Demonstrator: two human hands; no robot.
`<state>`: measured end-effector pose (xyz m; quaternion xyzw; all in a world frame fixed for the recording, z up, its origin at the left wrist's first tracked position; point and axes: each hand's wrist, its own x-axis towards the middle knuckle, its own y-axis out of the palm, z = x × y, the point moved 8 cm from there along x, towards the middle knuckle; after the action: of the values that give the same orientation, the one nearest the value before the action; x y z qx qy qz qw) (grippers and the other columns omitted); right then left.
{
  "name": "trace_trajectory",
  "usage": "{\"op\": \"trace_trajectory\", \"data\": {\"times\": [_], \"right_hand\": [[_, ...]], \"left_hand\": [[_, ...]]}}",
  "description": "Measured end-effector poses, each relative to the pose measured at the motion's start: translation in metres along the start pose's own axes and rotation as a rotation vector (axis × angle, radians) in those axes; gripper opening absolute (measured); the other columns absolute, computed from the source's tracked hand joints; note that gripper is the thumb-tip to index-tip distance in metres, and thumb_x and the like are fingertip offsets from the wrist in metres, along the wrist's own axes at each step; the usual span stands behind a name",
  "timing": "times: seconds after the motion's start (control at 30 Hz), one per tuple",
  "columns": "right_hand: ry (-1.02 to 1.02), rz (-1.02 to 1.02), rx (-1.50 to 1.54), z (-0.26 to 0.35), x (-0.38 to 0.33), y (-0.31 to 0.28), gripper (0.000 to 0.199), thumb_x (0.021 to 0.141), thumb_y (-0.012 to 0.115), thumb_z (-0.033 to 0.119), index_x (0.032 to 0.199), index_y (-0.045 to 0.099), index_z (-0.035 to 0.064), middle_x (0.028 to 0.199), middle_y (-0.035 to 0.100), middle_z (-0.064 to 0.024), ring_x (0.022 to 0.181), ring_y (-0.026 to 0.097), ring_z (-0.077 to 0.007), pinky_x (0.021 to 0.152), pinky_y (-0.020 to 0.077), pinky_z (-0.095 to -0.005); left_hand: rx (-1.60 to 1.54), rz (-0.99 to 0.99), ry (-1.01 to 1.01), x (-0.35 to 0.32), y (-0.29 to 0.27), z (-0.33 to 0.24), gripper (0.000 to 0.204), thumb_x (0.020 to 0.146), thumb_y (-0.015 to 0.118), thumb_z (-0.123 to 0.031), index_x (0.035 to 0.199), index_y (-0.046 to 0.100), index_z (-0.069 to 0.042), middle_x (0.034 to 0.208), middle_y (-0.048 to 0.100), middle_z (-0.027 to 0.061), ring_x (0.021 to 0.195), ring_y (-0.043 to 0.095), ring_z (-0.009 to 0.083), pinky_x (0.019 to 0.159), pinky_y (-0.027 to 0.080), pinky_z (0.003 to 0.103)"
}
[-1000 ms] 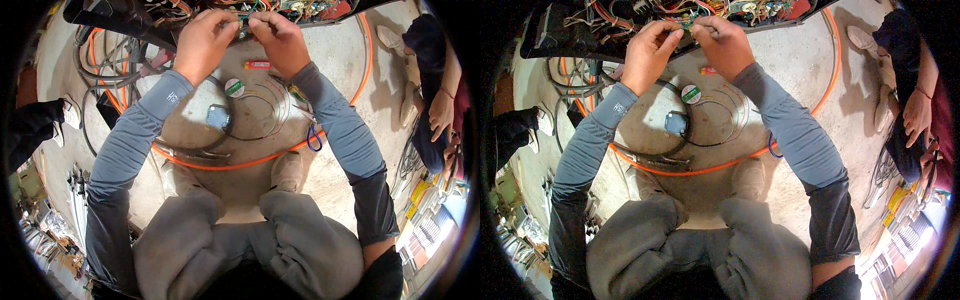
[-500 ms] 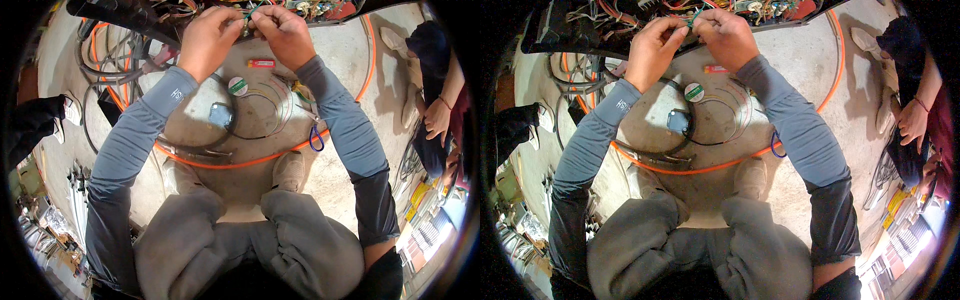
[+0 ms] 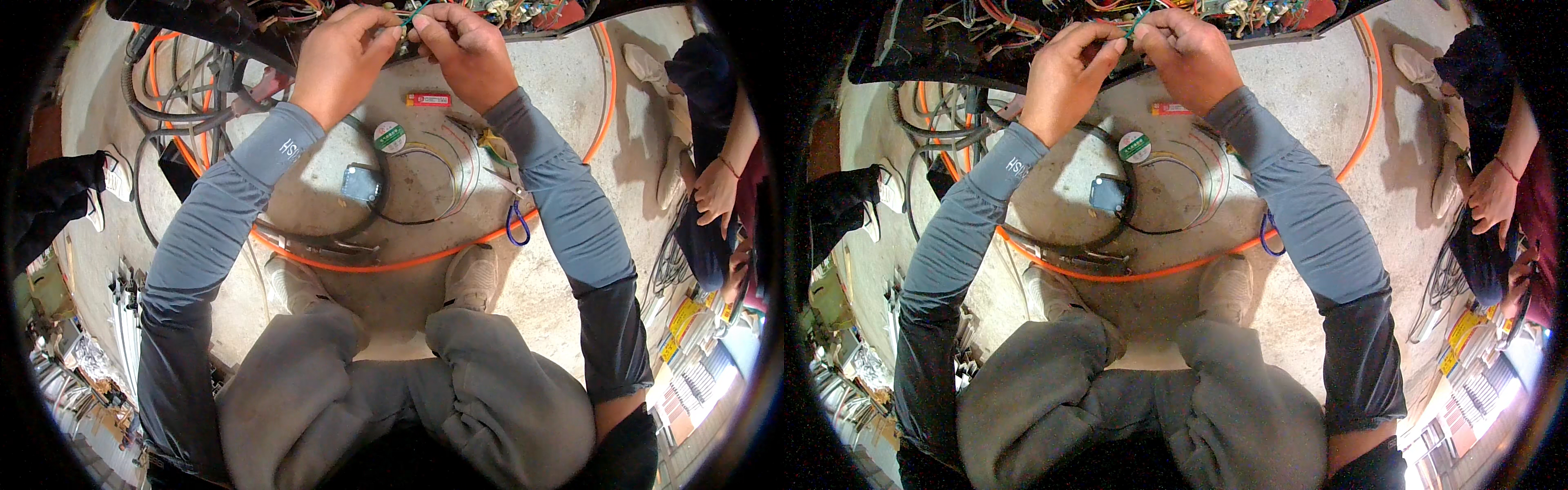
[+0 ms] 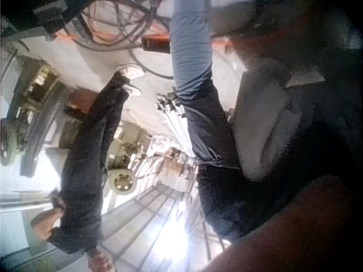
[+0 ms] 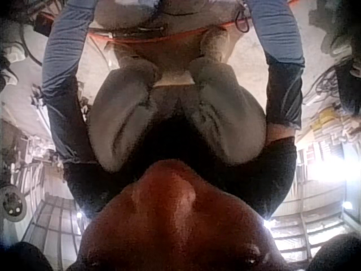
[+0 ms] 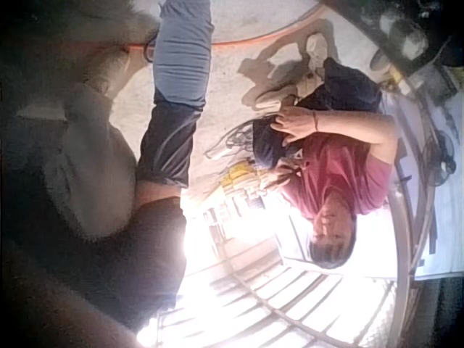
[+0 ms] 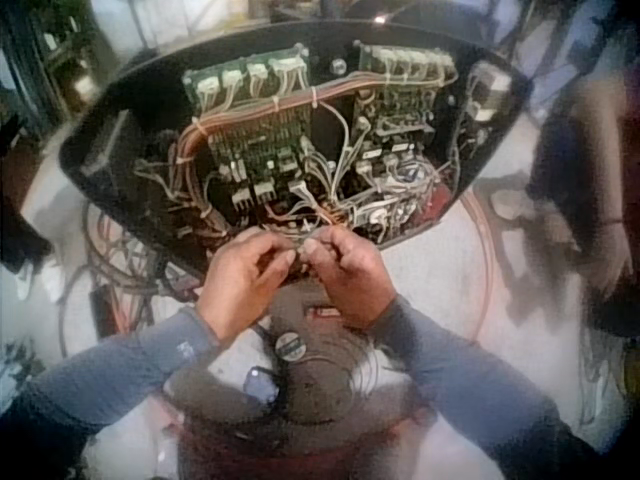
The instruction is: The person is sitting on the floor repairing an electronic device. They use pliers to strip wires and a lighter to heat-shrink tubing, then connect the wires to a circuit board.
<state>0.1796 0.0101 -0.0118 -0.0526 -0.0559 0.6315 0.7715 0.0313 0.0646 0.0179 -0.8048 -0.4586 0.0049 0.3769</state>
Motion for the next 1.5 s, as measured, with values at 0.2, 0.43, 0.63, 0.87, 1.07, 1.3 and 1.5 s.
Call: {"op": "trace_trajectory", "data": {"times": [0.2,0.43,0.63,0.87,1.07,1.3,1.5], "right_hand": [[0.106,-0.034,0.09,0.003,-0.003,0.004,0.02,0.103,0.061,0.021,0.101,0.065,0.0016,0.082,0.064,-0.0018,0.075,0.058,-0.0115,0.068,0.0518,-0.0302],[-0.193,-0.106,-0.12,0.012,-0.001,-0.001,0.017,0.101,0.061,0.016,0.097,0.065,0.0006,0.079,0.063,-0.0044,0.072,0.058,-0.0126,0.066,0.0514,-0.0321],[-0.44,-0.226,-0.434,0.035,-0.008,-0.004,0.014,0.095,0.066,0.014,0.09,0.064,0.0013,0.075,0.061,-0.0134,0.068,0.063,-0.0261,0.064,0.0524,-0.0369],[-0.565,-0.332,-0.55,0.048,-0.011,0.001,0.02,0.086,0.072,0.018,0.08,0.059,0.004,0.072,0.061,-0.0162,0.064,0.063,-0.0394,0.058,0.0517,-0.0465],[-0.601,-0.337,-0.706,0.041,-0.008,0.004,0.021,0.085,0.069,0.019,0.077,0.055,0.0048,0.073,0.061,-0.0172,0.069,0.064,-0.0393,0.061,0.0531,-0.0477],[-0.688,-0.332,-0.765,0.054,-0.012,0.006,0.017,0.085,0.067,0.019,0.078,0.057,0.0069,0.078,0.064,-0.0144,0.073,0.067,-0.0349,0.062,0.0557,-0.0449],[-0.723,-0.357,-0.947,0.056,-0.014,0.01,0.014,0.083,0.067,0.02,0.08,0.058,0.0094,0.079,0.063,-0.0085,0.074,0.069,-0.028,0.06,0.0571,-0.0394]], "left_hand": [[-0.005,-0.002,0.012,-0.001,-0.002,0.001,0.019,0.097,0.073,-0.017,0.111,0.073,-0.005,0.096,0.069,0.0083,0.075,0.065,0.0156,0.068,0.054,0.028],[0.022,0.017,0.002,0.003,-0.005,-0.023,0.016,0.102,0.063,-0.016,0.11,0.066,-0.002,0.097,0.064,0.0155,0.083,0.064,0.0339,0.073,0.052,0.041],[0.126,0.042,0.099,0.009,-0.008,-0.035,0.012,0.1,0.062,-0.011,0.103,0.066,-0.001,0.094,0.063,0.0172,0.083,0.065,0.0382,0.073,0.052,0.044],[0.069,0.052,0.052,0.011,-0.007,-0.033,0.012,0.098,0.063,-0.013,0.1,0.067,-0.001,0.095,0.062,0.0189,0.086,0.064,0.0407,0.074,0.052,0.046],[0.079,0.084,0.101,0.014,-0.004,-0.037,0.013,0.097,0.062,-0.012,0.103,0.066,-0.001,0.096,0.062,0.0195,0.089,0.064,0.0424,0.077,0.052,0.045],[0.119,0.139,0.159,0.018,-0.003,-0.041,0.011,0.096,0.06,-0.011,0.101,0.06,-0.001,0.095,0.057,0.0205,0.091,0.06,0.0444,0.077,0.049,0.046],[0.142,0.229,0.247,0.023,0.0,-0.044,0.008,0.096,0.058,-0.009,0.096,0.056,-0.001,0.093,0.053,0.0209,0.09,0.055,0.0435,0.077,0.046,0.047]]}}
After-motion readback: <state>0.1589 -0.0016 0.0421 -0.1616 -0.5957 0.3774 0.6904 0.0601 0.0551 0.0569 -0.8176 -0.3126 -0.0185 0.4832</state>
